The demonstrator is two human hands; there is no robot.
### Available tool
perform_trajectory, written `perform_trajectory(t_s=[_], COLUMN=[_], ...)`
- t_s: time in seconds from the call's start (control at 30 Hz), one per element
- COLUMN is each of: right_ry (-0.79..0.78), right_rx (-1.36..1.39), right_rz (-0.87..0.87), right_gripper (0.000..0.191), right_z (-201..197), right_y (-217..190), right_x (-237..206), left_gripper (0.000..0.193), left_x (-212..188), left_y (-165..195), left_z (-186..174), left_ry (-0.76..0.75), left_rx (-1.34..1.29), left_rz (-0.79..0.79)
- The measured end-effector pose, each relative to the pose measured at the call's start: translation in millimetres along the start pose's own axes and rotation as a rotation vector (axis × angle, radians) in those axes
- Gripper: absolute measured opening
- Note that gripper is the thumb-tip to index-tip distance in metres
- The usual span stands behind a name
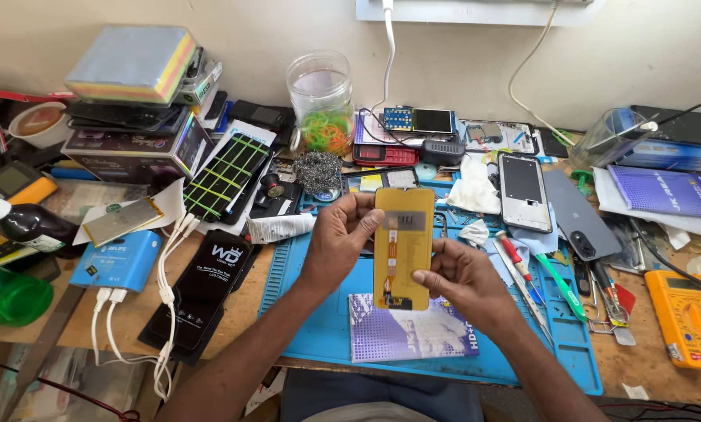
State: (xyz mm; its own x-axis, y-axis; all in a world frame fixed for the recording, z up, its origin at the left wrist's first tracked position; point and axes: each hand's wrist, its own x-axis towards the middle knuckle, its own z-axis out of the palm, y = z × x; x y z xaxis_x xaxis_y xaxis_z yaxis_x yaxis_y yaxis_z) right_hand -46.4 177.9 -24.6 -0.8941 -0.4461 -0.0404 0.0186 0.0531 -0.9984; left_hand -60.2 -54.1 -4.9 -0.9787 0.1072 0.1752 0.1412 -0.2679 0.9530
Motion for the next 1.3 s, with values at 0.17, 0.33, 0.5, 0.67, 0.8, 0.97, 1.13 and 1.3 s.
perform_trajectory(t_s=[0.17,0.33,0.5,0.67,0.8,0.97,1.13,1.3], right_ry=[0.04,0.194,0.151,0.167,0.211,0.22,0.221,0.265], right_rx=[0.016,-0.041,-0.096,-0.089,-0.178,-0.332,-0.377,-0.485], right_rz=[0.018,-0.16,-0.169,-0.182,-0.153,-0.178,-0.133,-0.231], right_gripper=[0.032,0.027,0.023,0.029,0.023,0.018,0.016,0.019], right_z=[-1,-9,-3,-1,-4,-4,-5,-2], right_y=[-11,-22,-28,-42,-55,-61,-58,-48], right_x=[-2,0,-4,-10,-12,-11,-11,-13], left_gripper=[0.02,0.017,0.018,0.02,0.02,0.019,0.018,0.017], left_x=[-9,-23,-23,-24,-22,-19,-18,-16], left_y=[14,20,24,31,40,47,43,34], left_z=[2,11,11,15,18,23,26,26], left_ry=[-0.026,-0.045,-0.021,-0.058,-0.135,-0.216,-0.255,-0.261], left_rx=[0.095,0.232,0.3,0.4,0.506,0.508,0.535,0.526], left_rz=[0.008,0.063,0.096,0.159,0.156,0.107,0.091,0.079])
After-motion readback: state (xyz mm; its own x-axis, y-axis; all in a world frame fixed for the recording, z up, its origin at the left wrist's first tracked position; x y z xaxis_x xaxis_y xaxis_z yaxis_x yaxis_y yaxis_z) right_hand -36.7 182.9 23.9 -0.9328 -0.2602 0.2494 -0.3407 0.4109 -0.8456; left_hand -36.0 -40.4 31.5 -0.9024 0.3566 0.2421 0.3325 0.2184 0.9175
